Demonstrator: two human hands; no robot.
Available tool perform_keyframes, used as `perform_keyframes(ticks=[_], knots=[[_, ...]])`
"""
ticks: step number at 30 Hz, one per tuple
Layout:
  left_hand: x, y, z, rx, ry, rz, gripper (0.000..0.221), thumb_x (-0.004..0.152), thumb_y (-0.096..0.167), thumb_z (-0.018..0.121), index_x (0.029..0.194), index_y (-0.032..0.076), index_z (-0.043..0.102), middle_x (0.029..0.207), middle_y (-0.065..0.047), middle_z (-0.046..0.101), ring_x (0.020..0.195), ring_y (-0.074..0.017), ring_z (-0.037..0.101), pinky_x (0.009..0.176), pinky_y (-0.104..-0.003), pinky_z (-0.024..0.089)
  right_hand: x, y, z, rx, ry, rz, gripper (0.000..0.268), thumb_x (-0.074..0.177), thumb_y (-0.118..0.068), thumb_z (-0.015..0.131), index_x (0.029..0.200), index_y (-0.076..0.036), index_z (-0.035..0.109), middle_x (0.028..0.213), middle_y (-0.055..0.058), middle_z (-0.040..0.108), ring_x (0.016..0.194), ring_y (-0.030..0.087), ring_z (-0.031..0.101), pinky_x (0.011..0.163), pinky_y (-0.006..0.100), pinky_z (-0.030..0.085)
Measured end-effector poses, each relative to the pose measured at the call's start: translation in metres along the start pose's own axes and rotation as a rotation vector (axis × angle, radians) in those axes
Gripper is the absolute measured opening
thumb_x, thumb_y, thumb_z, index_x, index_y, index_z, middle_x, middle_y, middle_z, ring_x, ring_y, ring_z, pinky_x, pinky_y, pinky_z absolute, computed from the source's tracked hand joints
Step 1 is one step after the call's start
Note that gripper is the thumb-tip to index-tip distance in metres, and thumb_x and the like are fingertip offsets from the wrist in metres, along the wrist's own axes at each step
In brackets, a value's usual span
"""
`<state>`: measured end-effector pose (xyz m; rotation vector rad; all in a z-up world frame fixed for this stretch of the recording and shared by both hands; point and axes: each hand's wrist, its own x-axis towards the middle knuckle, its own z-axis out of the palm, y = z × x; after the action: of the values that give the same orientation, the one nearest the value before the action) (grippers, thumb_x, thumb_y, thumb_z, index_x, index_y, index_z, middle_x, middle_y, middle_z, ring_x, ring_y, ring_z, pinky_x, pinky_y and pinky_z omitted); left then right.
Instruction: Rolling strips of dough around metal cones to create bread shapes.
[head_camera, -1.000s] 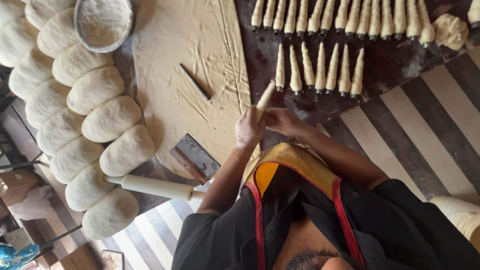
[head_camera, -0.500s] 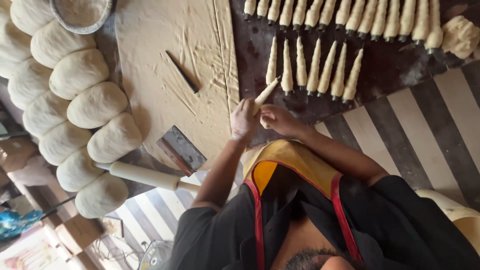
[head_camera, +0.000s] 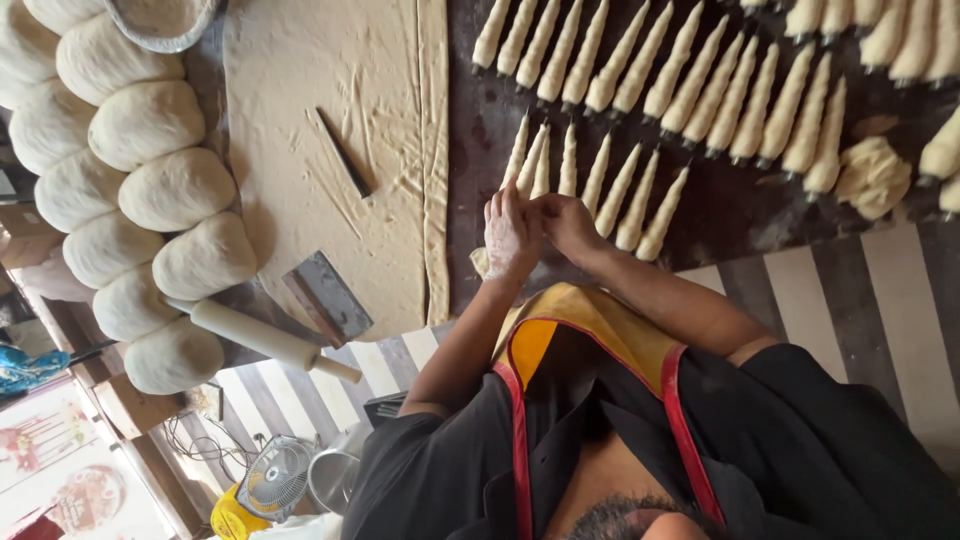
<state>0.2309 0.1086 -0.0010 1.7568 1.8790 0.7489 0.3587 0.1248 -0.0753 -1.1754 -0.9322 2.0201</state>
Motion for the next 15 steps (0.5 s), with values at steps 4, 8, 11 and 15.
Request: perform_keyframes(ticks=[4, 8, 11, 15], knots=[[0.053, -0.006, 0.03, 0.0, 0.02, -0.027, 0.05, 0.095, 0.016, 0.062, 0.141, -0.001, 0.051, 0.119, -0.023, 0.06, 0.113, -0.0438, 0.057, 0.098, -0.053, 0.048, 0.017, -0.038, -0.016, -0.123, 0.08, -0.08, 0.029, 0.104, -0.004, 0.061, 0.133, 0.0, 0.063, 0.121, 0.016, 0.072, 0.107, 0.018, 0.07, 0.096, 0.034, 0.059], [0.16, -0.031, 0.054, 0.074, -0.001, -0.026, 0.021, 0.096, 0.017, 0.067, 0.112, 0.005, 0.061, 0.105, -0.018, 0.066, 0.101, -0.0406, 0.064, 0.089, -0.053, 0.052, 0.032, -0.055, -0.046, 0.435, 0.1, -0.226, 0.053, 0.098, 0.001, 0.06, 0.147, -0.007, 0.044, 0.138, 0.01, 0.058, 0.111, 0.022, 0.07, 0.104, 0.038, 0.06], [0.268, -0.048, 0.078, 0.024, 0.175, 0.155, 0.029, 0.097, 0.015, 0.063, 0.124, 0.005, 0.06, 0.1, -0.017, 0.066, 0.094, -0.0405, 0.062, 0.083, -0.056, 0.05, 0.027, -0.068, -0.074, 0.385, 0.161, -0.252, 0.04, 0.103, -0.006, 0.058, 0.143, -0.004, 0.05, 0.138, 0.012, 0.062, 0.112, 0.024, 0.072, 0.1, 0.041, 0.063], [0.389, -0.063, 0.115, 0.091, 0.221, 0.234, 0.02, 0.093, 0.022, 0.068, 0.106, 0.007, 0.061, 0.098, -0.015, 0.068, 0.097, -0.0385, 0.062, 0.087, -0.054, 0.051, 0.019, -0.057, -0.099, 0.426, 0.204, -0.256, 0.036, 0.104, -0.01, 0.061, 0.139, -0.004, 0.054, 0.132, 0.016, 0.065, 0.107, 0.026, 0.073, 0.096, 0.043, 0.064]])
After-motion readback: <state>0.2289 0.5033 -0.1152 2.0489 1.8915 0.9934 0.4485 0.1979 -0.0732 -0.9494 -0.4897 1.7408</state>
